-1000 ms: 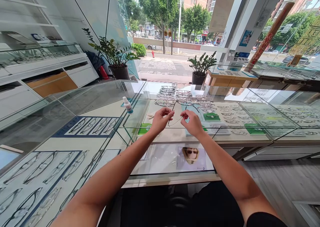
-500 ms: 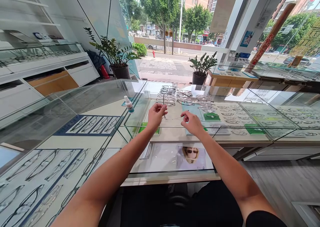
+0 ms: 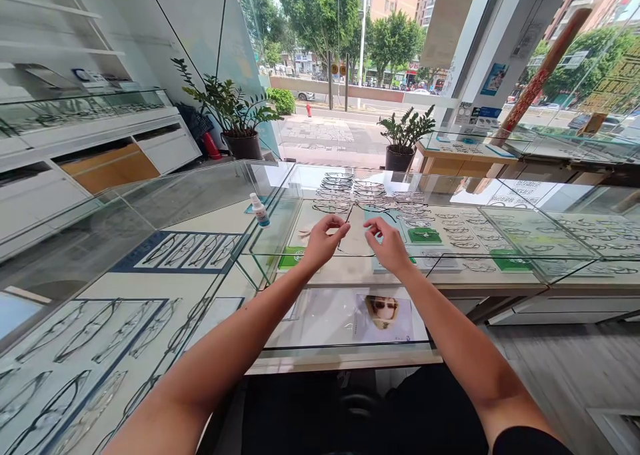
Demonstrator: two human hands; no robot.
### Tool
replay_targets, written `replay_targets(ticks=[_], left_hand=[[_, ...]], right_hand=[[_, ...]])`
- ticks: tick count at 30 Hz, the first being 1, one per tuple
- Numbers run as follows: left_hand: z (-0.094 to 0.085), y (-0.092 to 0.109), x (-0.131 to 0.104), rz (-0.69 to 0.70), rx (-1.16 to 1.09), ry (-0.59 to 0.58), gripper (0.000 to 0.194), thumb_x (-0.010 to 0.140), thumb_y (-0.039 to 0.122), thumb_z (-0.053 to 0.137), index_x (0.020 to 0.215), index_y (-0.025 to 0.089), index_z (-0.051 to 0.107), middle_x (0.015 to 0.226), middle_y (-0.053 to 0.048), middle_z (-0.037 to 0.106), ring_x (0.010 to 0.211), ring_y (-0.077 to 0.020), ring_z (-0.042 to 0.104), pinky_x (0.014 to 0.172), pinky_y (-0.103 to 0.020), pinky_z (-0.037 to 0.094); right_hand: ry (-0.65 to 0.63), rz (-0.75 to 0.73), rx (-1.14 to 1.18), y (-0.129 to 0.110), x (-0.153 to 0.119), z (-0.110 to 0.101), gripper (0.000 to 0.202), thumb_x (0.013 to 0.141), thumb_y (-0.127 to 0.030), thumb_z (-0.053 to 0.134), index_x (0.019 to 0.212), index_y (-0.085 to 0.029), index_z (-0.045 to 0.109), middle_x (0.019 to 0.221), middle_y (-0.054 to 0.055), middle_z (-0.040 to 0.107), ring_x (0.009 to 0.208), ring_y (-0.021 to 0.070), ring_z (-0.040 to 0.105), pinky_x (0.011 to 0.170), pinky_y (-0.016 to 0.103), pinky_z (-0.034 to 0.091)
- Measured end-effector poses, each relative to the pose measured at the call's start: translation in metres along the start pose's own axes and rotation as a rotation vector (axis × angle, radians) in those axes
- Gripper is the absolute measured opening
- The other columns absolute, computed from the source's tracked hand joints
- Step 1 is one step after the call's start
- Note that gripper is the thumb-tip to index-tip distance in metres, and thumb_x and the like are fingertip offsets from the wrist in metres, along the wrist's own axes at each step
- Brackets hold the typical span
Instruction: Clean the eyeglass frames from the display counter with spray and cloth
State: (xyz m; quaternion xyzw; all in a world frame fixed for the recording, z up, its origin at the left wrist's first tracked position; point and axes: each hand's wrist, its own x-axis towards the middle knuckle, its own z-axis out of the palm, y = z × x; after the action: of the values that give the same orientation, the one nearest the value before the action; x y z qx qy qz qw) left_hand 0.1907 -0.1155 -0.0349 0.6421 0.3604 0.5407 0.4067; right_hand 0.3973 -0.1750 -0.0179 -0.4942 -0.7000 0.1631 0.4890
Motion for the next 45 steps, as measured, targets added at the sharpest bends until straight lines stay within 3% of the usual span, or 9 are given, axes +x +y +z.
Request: replay_targets(ticks=[4,13,34,45], left_hand=[[0.004,0.004,-0.004,0.014,-0.028,-0.079,0.044,0.083,0.059,0.09,0.089,0.02,0.071,0.094,-0.006,0.069,0.093,-0.0209,0.067,0.076,-0.034,0.066],[0.005,0.014,-0.006,-0.043,-0.133,-0.183,0.053,0.078,0.065,0.095,0.087,0.019,0.07,0.085,-0.001,0.066,0.081,-0.0148,0.066,0.078,-0.032,0.067],[0.01,0.025,-0.014,-0.105,-0.207,-0.235,0.054,0.076,0.063,0.098,0.086,0.018,0.069,0.087,-0.002,0.068,0.084,-0.0145,0.066,0.082,-0.033,0.069],[0.01,0.027,-0.013,-0.109,-0.235,-0.226,0.055,0.074,0.064,0.099,0.085,0.019,0.069,0.086,-0.003,0.071,0.084,-0.0159,0.069,0.081,-0.035,0.07]], right_hand=[[-0.001,0.041,0.055,-0.002,-0.001,0.004,0.021,0.095,-0.039,0.065,0.112,-0.027,0.069,0.088,0.003,0.078,0.086,0.0239,0.073,0.088,0.04,0.056],[0.025,0.086,0.119,-0.008,-0.001,0.003,0.023,0.088,-0.038,0.069,0.108,-0.027,0.068,0.081,0.0,0.078,0.08,0.022,0.072,0.089,0.04,0.058],[0.056,0.064,0.138,-0.011,-0.002,0.004,0.02,0.079,-0.028,0.066,0.099,-0.026,0.068,0.08,-0.001,0.071,0.075,0.0196,0.062,0.083,0.038,0.054],[-0.026,0.162,0.406,-0.004,0.004,0.005,0.027,0.08,-0.038,0.073,0.102,-0.026,0.064,0.084,0.0,0.073,0.082,0.0203,0.072,0.084,0.038,0.057]])
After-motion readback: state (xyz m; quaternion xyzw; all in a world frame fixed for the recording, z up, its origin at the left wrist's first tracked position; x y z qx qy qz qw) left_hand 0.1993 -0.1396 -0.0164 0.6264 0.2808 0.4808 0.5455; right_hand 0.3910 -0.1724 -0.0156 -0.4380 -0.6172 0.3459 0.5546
